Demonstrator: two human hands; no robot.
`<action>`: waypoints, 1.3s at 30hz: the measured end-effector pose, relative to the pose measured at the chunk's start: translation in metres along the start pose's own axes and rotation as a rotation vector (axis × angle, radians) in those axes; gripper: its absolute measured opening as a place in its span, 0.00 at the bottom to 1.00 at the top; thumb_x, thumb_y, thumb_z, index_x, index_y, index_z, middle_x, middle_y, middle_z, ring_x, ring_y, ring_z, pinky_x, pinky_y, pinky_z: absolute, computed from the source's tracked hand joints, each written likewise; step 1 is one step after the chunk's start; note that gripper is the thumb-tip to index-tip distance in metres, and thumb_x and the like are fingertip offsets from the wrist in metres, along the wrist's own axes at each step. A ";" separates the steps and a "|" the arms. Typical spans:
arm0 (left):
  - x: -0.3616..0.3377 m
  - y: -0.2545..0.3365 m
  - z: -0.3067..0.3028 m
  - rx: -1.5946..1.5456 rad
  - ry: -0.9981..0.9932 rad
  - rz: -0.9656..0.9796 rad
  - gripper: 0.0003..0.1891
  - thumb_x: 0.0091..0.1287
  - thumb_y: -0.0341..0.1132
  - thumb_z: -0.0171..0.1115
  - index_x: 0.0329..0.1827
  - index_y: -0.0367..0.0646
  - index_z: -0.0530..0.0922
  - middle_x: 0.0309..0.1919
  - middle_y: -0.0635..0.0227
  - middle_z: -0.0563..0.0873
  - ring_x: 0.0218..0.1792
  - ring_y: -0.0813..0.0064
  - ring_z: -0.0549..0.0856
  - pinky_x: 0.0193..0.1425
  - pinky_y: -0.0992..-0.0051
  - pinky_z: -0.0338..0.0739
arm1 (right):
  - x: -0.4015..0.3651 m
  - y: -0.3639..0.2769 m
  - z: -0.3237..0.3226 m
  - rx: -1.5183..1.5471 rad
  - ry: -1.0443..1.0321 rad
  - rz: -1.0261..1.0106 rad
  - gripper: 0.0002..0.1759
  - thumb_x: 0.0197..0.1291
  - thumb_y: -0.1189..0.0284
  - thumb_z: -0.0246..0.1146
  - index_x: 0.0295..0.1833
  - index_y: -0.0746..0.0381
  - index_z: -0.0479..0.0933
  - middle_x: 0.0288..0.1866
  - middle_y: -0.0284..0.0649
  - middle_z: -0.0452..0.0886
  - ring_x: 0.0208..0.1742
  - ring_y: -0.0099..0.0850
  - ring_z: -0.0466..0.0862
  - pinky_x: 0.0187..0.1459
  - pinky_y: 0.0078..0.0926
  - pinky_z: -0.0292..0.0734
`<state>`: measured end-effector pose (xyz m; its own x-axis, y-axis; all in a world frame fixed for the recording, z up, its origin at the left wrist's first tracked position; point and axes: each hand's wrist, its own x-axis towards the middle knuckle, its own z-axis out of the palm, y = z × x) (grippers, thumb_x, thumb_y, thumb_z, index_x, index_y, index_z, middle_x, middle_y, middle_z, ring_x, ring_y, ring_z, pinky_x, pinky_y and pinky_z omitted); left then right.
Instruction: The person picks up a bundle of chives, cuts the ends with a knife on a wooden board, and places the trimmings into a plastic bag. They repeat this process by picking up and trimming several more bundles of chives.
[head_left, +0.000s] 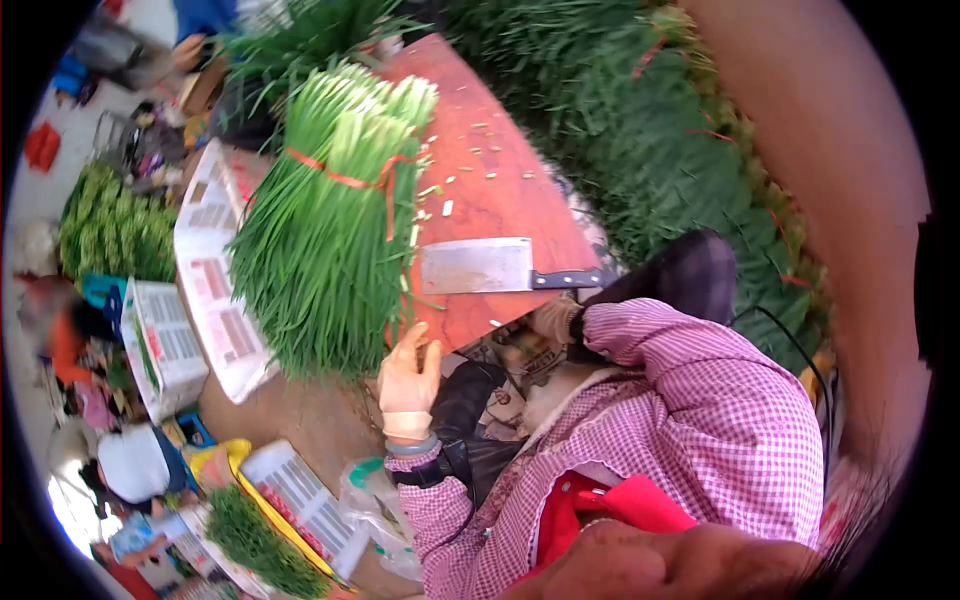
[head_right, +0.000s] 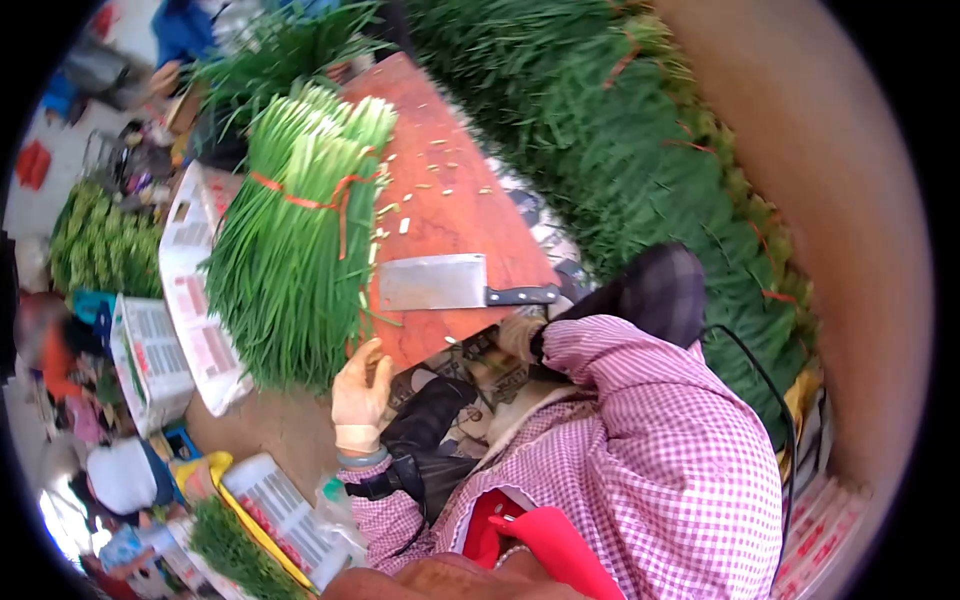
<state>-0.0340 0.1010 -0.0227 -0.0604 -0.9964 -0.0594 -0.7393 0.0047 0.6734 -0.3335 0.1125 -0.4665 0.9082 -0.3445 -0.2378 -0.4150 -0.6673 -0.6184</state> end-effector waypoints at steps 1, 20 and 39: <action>0.001 -0.001 0.001 -0.017 -0.004 0.006 0.16 0.66 0.35 0.65 0.54 0.38 0.81 0.40 0.52 0.88 0.41 0.55 0.88 0.48 0.62 0.81 | -0.009 -0.061 -0.060 -0.313 0.048 0.216 0.11 0.56 0.67 0.56 0.33 0.60 0.82 0.29 0.40 0.84 0.32 0.36 0.84 0.39 0.40 0.79; 0.036 -0.007 0.036 -0.062 0.062 0.031 0.16 0.73 0.32 0.60 0.58 0.30 0.78 0.44 0.59 0.86 0.44 0.72 0.84 0.54 0.74 0.78 | -0.332 -0.193 -0.353 -0.044 1.311 0.724 0.28 0.59 0.66 0.62 0.65 0.63 0.73 0.57 0.52 0.81 0.58 0.48 0.81 0.61 0.40 0.76; 0.025 0.043 0.015 0.068 0.167 -0.153 0.21 0.72 0.31 0.58 0.66 0.34 0.73 0.51 0.55 0.83 0.51 0.68 0.82 0.58 0.71 0.75 | -0.415 0.146 -0.280 0.984 1.266 1.832 0.74 0.48 0.39 0.70 0.77 0.78 0.32 0.67 0.66 0.70 0.68 0.52 0.74 0.67 0.37 0.69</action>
<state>-0.0776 0.0772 -0.0059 0.1636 -0.9860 -0.0311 -0.7750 -0.1479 0.6145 -0.7862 -0.0265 -0.2482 -0.7751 -0.2792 -0.5668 0.0624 0.8588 -0.5084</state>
